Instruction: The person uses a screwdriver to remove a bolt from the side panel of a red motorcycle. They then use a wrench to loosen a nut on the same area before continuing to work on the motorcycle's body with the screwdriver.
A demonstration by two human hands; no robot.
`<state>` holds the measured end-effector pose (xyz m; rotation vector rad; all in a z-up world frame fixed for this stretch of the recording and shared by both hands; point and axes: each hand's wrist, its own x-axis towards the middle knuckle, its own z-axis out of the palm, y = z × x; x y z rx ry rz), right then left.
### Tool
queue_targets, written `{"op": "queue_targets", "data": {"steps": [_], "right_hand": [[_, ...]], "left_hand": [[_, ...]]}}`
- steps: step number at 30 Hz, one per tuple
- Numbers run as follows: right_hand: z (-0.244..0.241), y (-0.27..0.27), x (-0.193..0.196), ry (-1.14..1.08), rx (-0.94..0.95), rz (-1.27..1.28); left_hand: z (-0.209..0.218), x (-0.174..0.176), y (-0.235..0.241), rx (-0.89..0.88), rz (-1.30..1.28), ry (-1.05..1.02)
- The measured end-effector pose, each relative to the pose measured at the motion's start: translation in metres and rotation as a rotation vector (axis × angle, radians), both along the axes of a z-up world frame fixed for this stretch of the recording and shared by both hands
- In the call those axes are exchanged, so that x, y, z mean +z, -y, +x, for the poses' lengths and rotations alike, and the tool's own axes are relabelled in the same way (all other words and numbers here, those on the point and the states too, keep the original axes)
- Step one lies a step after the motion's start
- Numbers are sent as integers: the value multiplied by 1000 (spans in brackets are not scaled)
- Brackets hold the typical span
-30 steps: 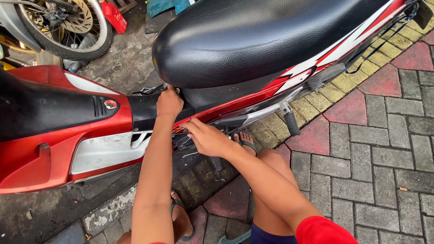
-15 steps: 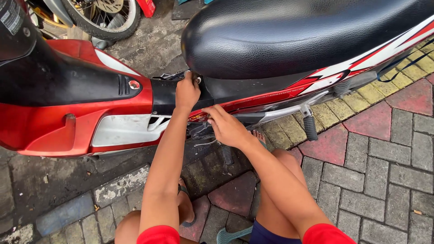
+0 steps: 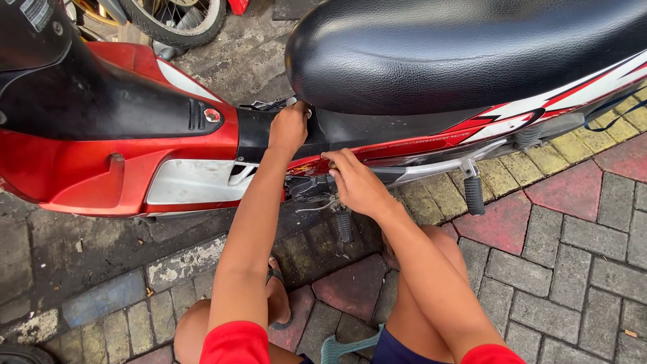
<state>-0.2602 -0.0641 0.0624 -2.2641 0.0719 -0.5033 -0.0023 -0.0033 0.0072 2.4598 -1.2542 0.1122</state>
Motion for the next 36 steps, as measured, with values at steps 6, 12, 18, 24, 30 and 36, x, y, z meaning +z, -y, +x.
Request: {"op": "queue_targets", "data": {"steps": [6, 12, 18, 24, 30, 36], "right_hand": [[0, 0, 3, 20, 0, 4], [-3, -1, 7, 32, -6, 16], [-6, 2, 9, 32, -22, 5], [-9, 1, 9, 31, -33, 12], [-8, 3, 12, 18, -40, 23], [-9, 4, 10, 23, -49, 23]], "left_hand": [[7, -10, 9, 89, -3, -112], [21, -17, 7, 154, -294, -355], [8, -4, -3, 4, -220, -304], [9, -2, 1, -4, -141, -229], [19, -19, 0, 114, -204, -313], [1, 6, -11, -9, -290, -343]]}}
